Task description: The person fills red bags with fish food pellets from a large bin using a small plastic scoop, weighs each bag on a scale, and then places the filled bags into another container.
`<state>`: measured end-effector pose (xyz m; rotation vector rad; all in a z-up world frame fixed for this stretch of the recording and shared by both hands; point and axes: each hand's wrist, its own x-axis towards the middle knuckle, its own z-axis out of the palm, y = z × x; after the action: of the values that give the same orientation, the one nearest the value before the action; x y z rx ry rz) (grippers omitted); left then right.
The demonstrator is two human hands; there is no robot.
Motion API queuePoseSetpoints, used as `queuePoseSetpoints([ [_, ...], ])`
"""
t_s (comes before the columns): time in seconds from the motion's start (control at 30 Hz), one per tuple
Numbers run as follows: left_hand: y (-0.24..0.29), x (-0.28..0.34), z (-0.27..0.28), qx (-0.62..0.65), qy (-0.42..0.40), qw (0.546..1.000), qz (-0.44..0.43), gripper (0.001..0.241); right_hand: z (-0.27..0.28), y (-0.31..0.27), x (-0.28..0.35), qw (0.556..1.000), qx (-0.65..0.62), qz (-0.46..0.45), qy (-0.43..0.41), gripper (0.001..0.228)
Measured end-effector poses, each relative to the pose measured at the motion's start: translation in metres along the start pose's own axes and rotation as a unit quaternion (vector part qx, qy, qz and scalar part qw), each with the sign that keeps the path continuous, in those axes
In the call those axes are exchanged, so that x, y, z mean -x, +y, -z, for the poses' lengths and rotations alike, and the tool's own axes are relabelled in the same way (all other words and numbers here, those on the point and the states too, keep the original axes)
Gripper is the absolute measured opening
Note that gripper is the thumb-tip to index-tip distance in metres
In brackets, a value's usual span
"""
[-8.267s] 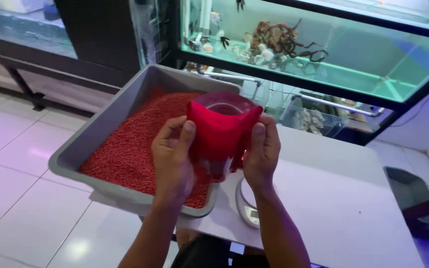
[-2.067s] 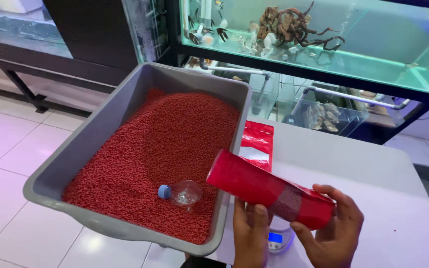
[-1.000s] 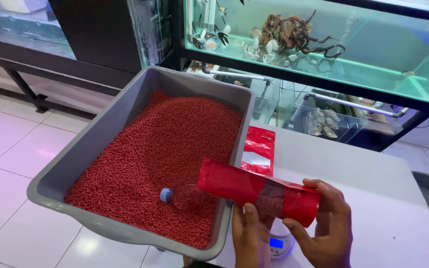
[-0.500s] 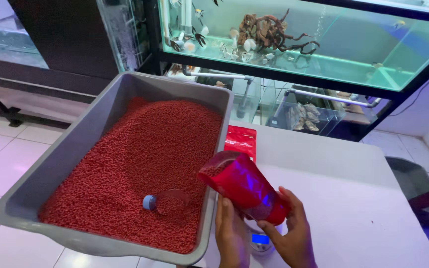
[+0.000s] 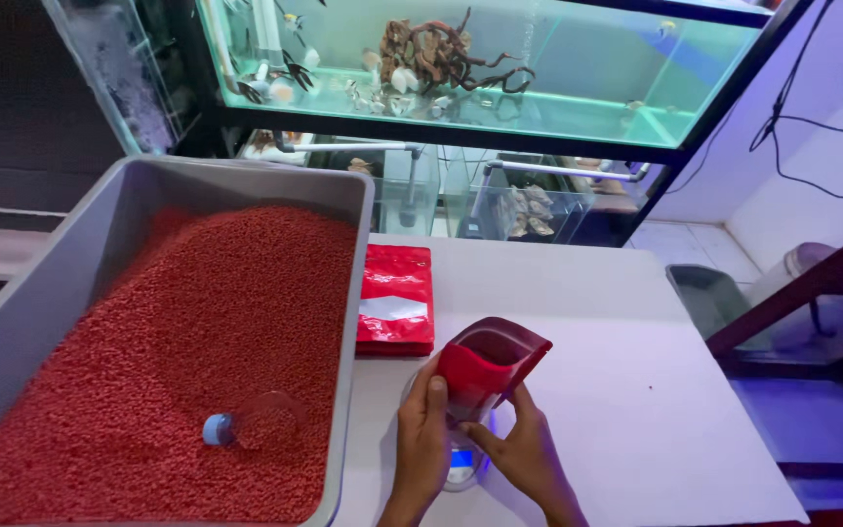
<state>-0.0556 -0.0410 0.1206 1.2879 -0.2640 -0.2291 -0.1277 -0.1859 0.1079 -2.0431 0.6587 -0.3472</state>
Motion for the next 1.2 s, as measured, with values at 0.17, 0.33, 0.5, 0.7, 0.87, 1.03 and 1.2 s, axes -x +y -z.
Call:
queuePoseSetpoints([
  [0.17,-0.005,0.000,0.004,0.009,-0.017,1.000,0.021,0.058,0.002,0.008,-0.003,0.999,-0.018,0.022,-0.021,0.079],
  [0.33,-0.004,-0.003,0.031,-0.037,-0.042,0.993,-0.106,0.080,0.011,0.037,-0.016,0.967,-0.164,0.181,-0.068,0.101],
  [0.5,-0.042,-0.013,0.072,-0.130,-0.007,0.988,-0.081,0.076,0.023,0.067,-0.023,0.988,-0.086,0.115,-0.064,0.095],
  [0.7,-0.077,-0.012,0.098,-0.070,-0.005,0.997,-0.013,0.073,0.018,0.063,-0.014,0.982,-0.044,0.174,-0.060,0.091],
  [0.87,-0.073,-0.010,0.095,-0.064,0.001,0.998,0.008,0.080,0.019,0.067,-0.013,0.985,-0.085,0.144,-0.043,0.099],
  [1.03,-0.082,-0.008,0.097,-0.076,0.002,0.997,0.001,0.076,0.020,0.073,-0.011,0.987,-0.124,0.093,-0.042,0.098],
  [1.2,-0.073,-0.006,0.095,-0.087,-0.005,0.996,-0.001,0.079,0.021,0.066,-0.008,0.984,-0.145,0.098,-0.023,0.097],
])
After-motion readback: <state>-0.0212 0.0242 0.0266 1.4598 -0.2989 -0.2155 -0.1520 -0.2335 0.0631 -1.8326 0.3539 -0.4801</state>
